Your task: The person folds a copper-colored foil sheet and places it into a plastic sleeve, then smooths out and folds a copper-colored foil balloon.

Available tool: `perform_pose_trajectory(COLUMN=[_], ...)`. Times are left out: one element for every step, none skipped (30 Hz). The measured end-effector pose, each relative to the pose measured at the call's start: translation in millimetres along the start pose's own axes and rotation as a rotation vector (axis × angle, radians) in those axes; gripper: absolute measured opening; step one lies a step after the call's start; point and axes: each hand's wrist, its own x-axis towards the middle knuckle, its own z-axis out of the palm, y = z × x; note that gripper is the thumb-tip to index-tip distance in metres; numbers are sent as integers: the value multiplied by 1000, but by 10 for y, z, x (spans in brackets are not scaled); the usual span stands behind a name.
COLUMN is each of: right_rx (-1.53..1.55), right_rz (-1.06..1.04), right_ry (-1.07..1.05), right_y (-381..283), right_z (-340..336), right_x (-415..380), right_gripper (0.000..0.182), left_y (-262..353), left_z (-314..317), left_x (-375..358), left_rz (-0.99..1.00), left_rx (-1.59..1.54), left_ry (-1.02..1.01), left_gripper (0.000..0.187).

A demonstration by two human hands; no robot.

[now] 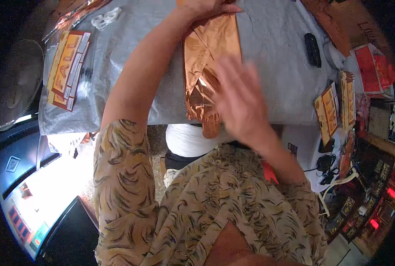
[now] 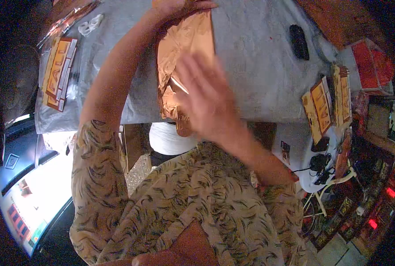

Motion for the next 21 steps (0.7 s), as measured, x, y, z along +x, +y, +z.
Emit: perform_pose_trajectory(right_rx=[93,87,126,167,164,118,74,72,47,21,19,-32,-82,-85,-89,-93,-95,-108,-121,-122,-131], right_rz=[-24,-21,-6,9,13,61,109,111,117,122,122,122,122,121,132,142,140,132,124,119,125], right_ry=[-60,-54,-99,-146,-140,-130,-121,-115,-111,-109,-107,-108,-110,-109,-107,-104,-102,-110,-118,-119,-124], right_y=[-128,-220,-304,-354,-372,-382,-386,-389,-393,-395,-395,-390,-385,-373,-353,-336,-328,-319,-306,-281,-249], right_z=[50,103,168,234,310,387,434,452,463,472,479,483,483,486,490,491,478,455,439,442,456], right_x=[-102,-148,-176,-197,-220,-245,-261,-268,-274,-280,-288,-294,-296,-285,-260,-237,-215,-189,-171,-174,-191], right_gripper=[69,69,72,76,76,78,80,80,82,84,84,85,87,87,88,89,89,89,89,89,89], left_y=[10,3,-10,-24,-33,-45,-41,-26,-13,-12,-46,-101,-96,-64,-22,7,-39,-110,-112,-89,-43], left_z=[-12,10,39,74,85,91,91,93,99,122,161,197,147,108,74,25,92,207,174,135,98], left_x=[10,22,13,5,0,2,8,24,38,51,60,71,55,45,35,24,18,-4,-45,-25,21], left_rz=[2,10,18,25,32,33,33,40,-8,-57,-55,-4,47,47,7,-32,-32,46,123,120,47], left_rx=[-29,-29,-28,-28,-27,-28,-29,-27,-6,15,15,-18,-52,-53,-17,19,20,-52,-124,-122,-43], left_ry=[-12,-7,38,81,83,98,112,113,97,80,83,113,142,146,99,53,56,186,316,318,184], left_gripper=[51,51,51,51,51,51,52,52,51,51,51,51,50,50,50,49,49,48,47,47,47])
